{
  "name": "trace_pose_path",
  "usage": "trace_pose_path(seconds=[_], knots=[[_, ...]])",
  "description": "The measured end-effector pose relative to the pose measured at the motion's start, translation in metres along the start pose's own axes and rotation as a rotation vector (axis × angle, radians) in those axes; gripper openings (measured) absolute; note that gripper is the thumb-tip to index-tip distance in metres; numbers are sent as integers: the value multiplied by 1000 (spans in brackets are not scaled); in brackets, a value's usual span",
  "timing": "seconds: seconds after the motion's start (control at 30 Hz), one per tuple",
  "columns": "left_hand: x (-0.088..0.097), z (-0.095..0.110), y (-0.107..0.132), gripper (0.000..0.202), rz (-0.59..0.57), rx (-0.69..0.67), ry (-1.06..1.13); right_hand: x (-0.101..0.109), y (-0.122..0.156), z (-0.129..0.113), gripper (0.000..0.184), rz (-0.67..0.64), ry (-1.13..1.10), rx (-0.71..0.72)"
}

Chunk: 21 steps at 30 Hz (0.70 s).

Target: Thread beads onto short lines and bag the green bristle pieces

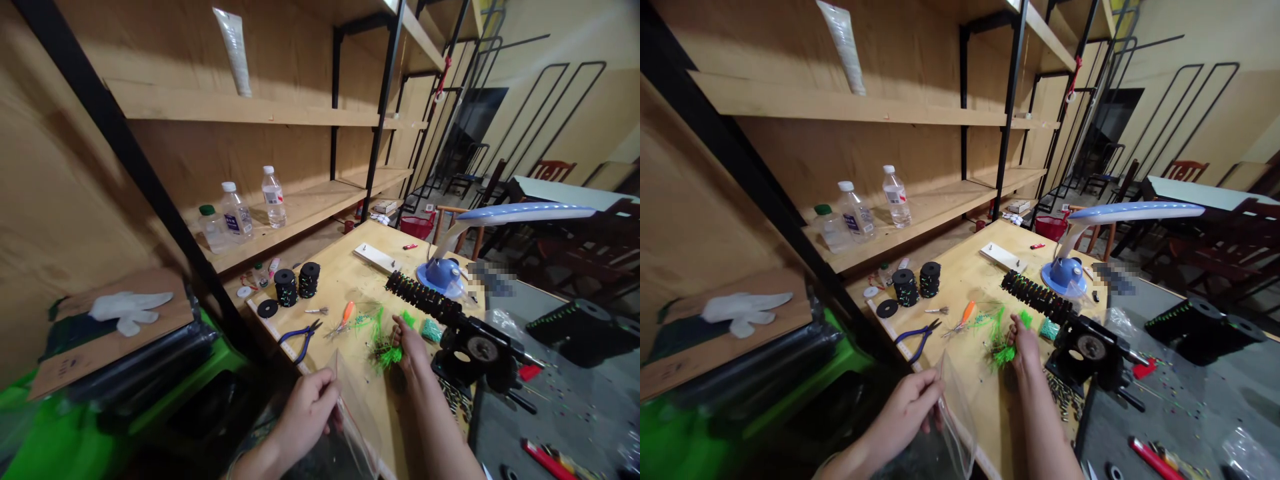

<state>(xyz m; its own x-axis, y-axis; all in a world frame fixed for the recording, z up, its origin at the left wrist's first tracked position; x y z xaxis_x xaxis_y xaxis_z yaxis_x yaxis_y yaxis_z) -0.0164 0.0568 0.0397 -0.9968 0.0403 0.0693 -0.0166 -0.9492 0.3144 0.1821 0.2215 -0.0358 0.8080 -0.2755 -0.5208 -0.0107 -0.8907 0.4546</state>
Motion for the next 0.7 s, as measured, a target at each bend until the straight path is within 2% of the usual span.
trace_pose_path(seconds=[0.1, 0.23, 0.33, 0.47, 0.57, 0.7], knots=[[-9, 1, -8, 35, -10, -9, -18, -9, 13, 0, 18, -72, 0, -48], [-29, -10, -30, 37, -36, 26, -34, -26, 33, -10, 26, -192, -9, -72], [-46, -17, -44, 35, -83, 37, -49, -36, 47, -18, 29, -236, 2, -53], [-59, -22, -56, 30, -126, 51, -63, -42, 63, -23, 41, -233, 43, 28], [-66, -21, -61, 29, -147, 30, -66, -41, 74, -13, 51, -203, 134, 68], [-69, -14, -65, 28, -112, -60, -58, -35, 88, 17, 54, -183, 328, 53]])
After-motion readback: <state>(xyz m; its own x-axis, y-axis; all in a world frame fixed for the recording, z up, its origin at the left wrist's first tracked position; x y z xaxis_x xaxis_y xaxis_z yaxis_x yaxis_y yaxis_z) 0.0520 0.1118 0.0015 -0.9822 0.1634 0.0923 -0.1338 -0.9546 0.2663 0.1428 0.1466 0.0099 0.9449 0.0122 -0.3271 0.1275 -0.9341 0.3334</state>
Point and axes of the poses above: each hand's wrist, its own y-axis away from the middle knuckle, its own x-axis out of the back of the hand, z = x × y, the point moved 9 cm from there along -y, towards the middle knuckle, and after that the axes turned 2 degrees about y, right-handed, at the moved point
